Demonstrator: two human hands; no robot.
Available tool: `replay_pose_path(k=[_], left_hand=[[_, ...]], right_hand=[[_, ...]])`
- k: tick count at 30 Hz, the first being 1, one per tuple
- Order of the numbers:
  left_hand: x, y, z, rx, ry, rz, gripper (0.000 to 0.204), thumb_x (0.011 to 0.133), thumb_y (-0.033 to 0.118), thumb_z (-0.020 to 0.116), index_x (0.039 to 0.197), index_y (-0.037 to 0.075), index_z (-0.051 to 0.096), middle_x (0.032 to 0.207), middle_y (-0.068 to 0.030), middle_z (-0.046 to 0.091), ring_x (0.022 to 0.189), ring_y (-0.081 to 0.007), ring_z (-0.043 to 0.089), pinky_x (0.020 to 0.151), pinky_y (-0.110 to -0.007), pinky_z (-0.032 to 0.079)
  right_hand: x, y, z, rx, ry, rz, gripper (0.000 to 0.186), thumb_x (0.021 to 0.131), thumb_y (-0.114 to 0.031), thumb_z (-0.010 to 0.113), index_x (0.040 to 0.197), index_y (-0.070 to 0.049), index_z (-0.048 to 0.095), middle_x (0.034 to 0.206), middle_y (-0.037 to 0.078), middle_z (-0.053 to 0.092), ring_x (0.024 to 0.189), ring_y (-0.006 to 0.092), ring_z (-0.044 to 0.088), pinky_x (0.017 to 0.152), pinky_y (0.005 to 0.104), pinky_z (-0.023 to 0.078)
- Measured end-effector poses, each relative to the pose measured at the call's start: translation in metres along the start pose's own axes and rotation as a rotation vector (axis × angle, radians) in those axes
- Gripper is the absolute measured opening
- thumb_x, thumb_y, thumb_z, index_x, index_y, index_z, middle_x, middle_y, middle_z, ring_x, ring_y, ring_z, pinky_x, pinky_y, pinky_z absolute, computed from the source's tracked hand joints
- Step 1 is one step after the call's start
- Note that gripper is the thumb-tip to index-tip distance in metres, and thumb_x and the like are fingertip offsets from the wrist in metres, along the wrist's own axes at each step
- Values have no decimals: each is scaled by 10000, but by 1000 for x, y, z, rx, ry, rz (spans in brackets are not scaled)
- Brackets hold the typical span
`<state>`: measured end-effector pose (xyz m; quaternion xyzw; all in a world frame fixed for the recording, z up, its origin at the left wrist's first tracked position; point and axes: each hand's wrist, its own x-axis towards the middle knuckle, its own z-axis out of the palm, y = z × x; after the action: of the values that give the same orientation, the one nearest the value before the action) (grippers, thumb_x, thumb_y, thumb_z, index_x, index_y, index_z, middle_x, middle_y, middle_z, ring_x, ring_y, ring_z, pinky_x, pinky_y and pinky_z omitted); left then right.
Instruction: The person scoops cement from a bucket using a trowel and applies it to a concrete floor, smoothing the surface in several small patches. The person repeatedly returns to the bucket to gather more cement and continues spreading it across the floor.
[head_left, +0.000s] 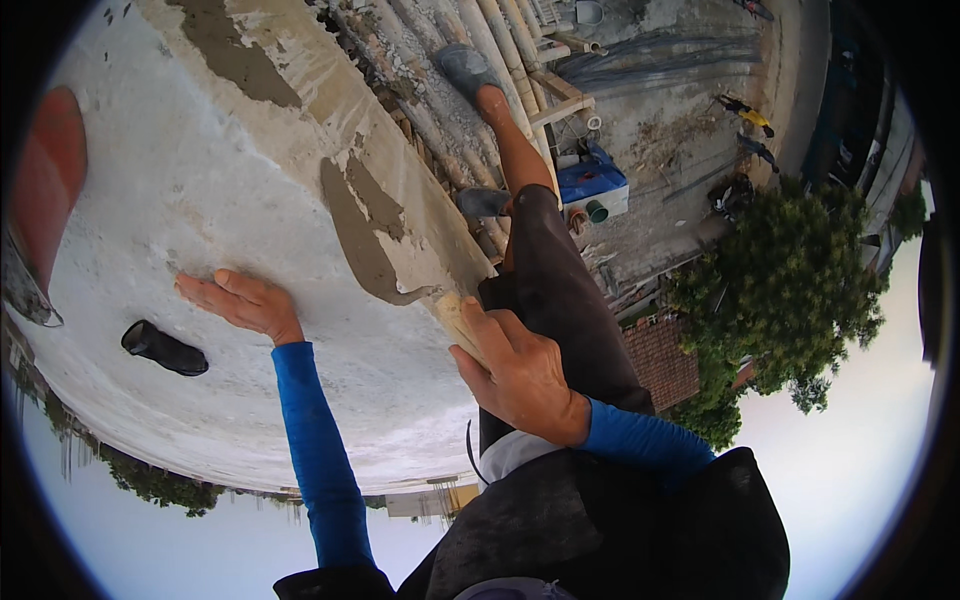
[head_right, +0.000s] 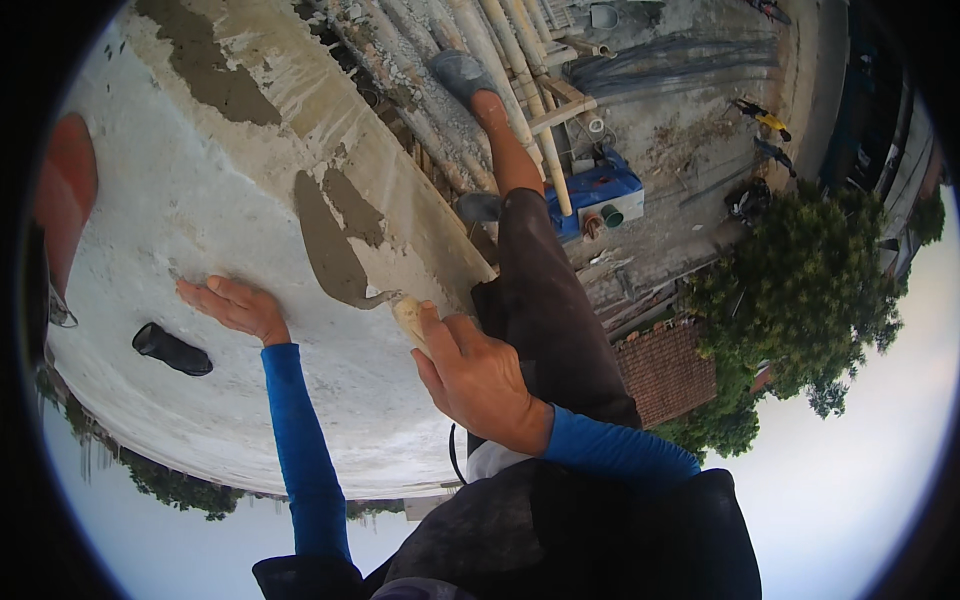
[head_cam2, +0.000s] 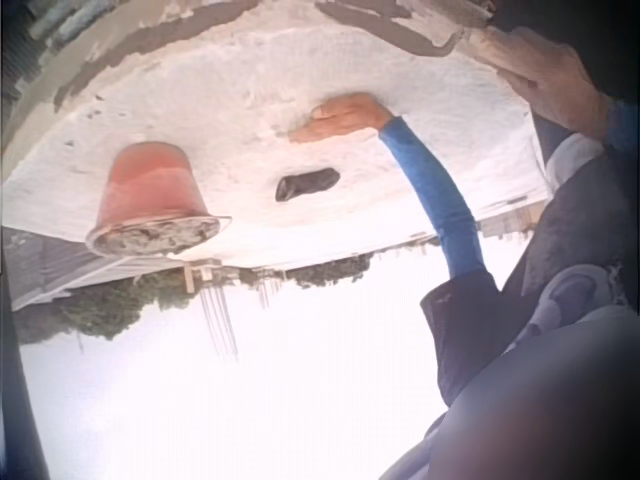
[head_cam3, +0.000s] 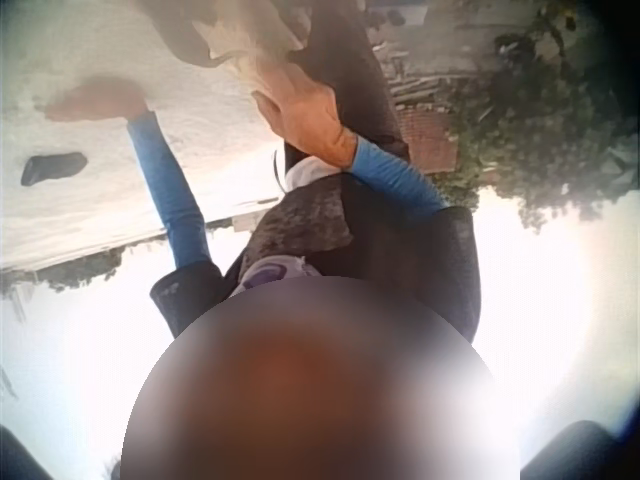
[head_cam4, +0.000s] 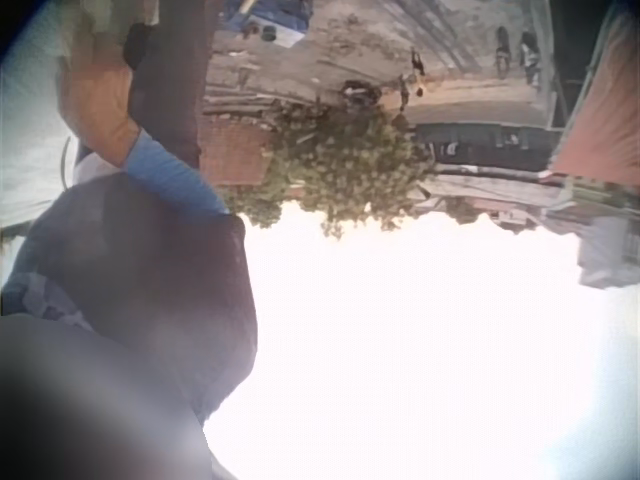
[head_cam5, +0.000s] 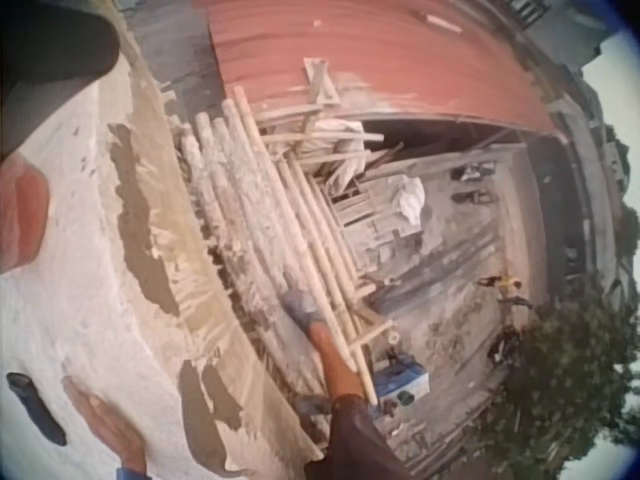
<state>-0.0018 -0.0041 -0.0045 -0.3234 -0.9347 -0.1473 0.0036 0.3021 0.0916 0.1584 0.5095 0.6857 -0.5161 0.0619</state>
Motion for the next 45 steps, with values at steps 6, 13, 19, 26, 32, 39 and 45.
replay_pose_path(k=[6,13,19,26,32,39,45], left_hand=[[-1,-2,-1,3,-15,13,724,1169,471,298,1660,-60,272,1725,-312,247,1616,-484,197,1313,-559,197],[-1,-1,-1,-10,-22,-10,715,1169,459,310,1660,-59,274,1729,-305,243,1615,-488,194,1313,-559,197],[0,1,0,-5,-20,4,722,1168,452,318,1655,-79,267,1724,-318,245,1612,-484,204,1317,-548,193],[0,3,-1,-17,-10,-5,716,1167,436,336,1647,-90,275,1717,-322,260,1606,-486,216,1315,-553,198],[0,2,-2,25,-24,22,715,1165,463,316,1662,-49,269,1720,-312,254,1616,-493,185,1311,-565,205],[2,2,-2,13,-28,-2,727,1162,475,303,1669,-44,257,1727,-306,243,1618,-489,181,1318,-566,191],[0,1,0,37,-26,-18,722,1164,470,301,1672,-40,249,1732,-303,233,1616,-488,188,1321,-564,194]], right_hand=[[-10,67,-26,199,80,80,499,864,-103,853,1297,48,657,1087,241,753,937,383,781,812,405,622],[-17,78,0,100,-59,127,479,839,-117,845,1268,13,675,1008,215,738,849,389,757,739,446,619],[-68,35,-38,66,-90,96,566,845,-119,837,1357,21,642,1006,207,726,805,373,754,648,435,623],[2,46,-13,67,62,167,459,863,-139,822,1272,-11,657,1021,234,725,835,408,743,703,457,607],[-42,12,-32,186,2,85,533,855,-110,836,1329,31,639,1011,214,729,824,385,761,707,427,631],[32,48,-15,187,38,179,465,837,-119,843,1237,43,667,1113,273,741,940,437,757,810,444,626],[-13,-23,-18,75,-44,85,577,867,-121,812,1395,-1,613,929,185,682,737,351,746,573,430,593]])
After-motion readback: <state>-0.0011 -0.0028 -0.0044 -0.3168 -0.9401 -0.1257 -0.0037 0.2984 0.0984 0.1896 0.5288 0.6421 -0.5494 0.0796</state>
